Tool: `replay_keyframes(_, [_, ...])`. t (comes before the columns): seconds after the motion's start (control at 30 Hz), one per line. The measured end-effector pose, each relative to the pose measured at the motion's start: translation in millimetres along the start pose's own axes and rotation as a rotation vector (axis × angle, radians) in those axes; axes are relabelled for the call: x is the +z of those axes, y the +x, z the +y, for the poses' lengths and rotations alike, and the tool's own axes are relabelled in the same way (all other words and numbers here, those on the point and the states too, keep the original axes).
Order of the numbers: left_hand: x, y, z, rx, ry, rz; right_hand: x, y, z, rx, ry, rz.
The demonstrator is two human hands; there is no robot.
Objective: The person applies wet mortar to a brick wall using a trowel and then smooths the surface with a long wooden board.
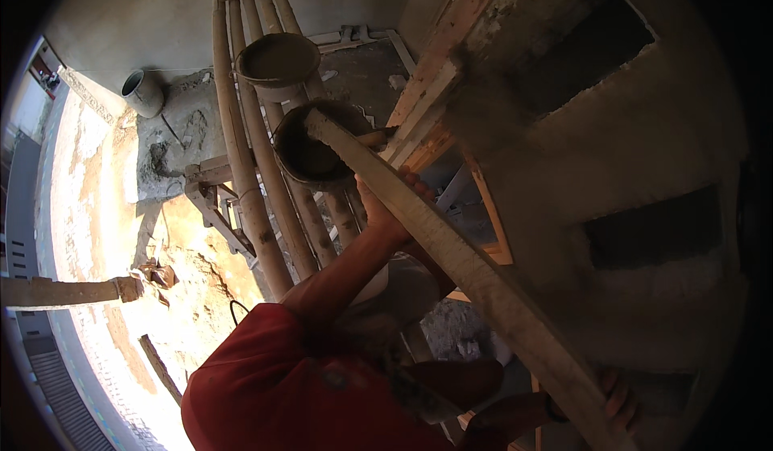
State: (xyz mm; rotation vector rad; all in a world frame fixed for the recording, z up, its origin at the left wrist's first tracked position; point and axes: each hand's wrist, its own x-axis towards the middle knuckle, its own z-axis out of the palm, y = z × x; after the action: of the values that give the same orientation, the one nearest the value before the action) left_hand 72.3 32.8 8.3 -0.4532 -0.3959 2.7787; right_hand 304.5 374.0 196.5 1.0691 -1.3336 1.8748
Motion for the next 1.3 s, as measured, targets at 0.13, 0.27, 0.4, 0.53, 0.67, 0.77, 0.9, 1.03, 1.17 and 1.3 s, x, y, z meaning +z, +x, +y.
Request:
replay_keyframes(0.13, [-1, -6, -5, 0.027, -0.056, -0.043, -9, 1, 1, -0.056, -0.027, 0.078])
replay_keyframes(0.27, [-22, 23, 7, 0.008, -0.158, -0.079, 2, 27, 25, -0.037, -0.026, 0.044])
replay_keyframes(0.4, [-26, 16, 1, 0.005, -0.148, -0.147, -6, 33, 27, -0.071, -0.033, 0.076])
replay_keyframes(0.53, [-19, 20, 3, -0.017, -0.17, -0.063, -2, 40, 35, -0.043, 0.005, -0.002])
replay_keyframes(0.67, [-8, 26, 4, -0.011, -0.207, -0.132, -14, 29, 30, -0.062, -0.022, 0.078])
replay_keyframes(0.77, [-11, 34, 9, -0.029, -0.21, -0.058, -4, 42, 43, -0.062, -0.023, 0.055])
replay_keyframes(0.9, [13, 39, -2, 0.075, -0.083, -0.168, -8, 47, 42, -0.112, -0.114, 0.161])
replay_keyframes(1.03, [11, 37, -8, 0.08, -0.138, 0.057, 9, 63, 59, -0.079, 0.062, -0.05])
replay_keyframes(1.17, [14, 28, -5, 0.127, -0.069, 0.216, 18, 53, 56, -0.049, 0.084, 0.114])
replay_keyframes(1.3, [13, 26, -12, 0.169, 0.037, 0.323, 19, 51, 50, -0.141, -0.375, 0.554])
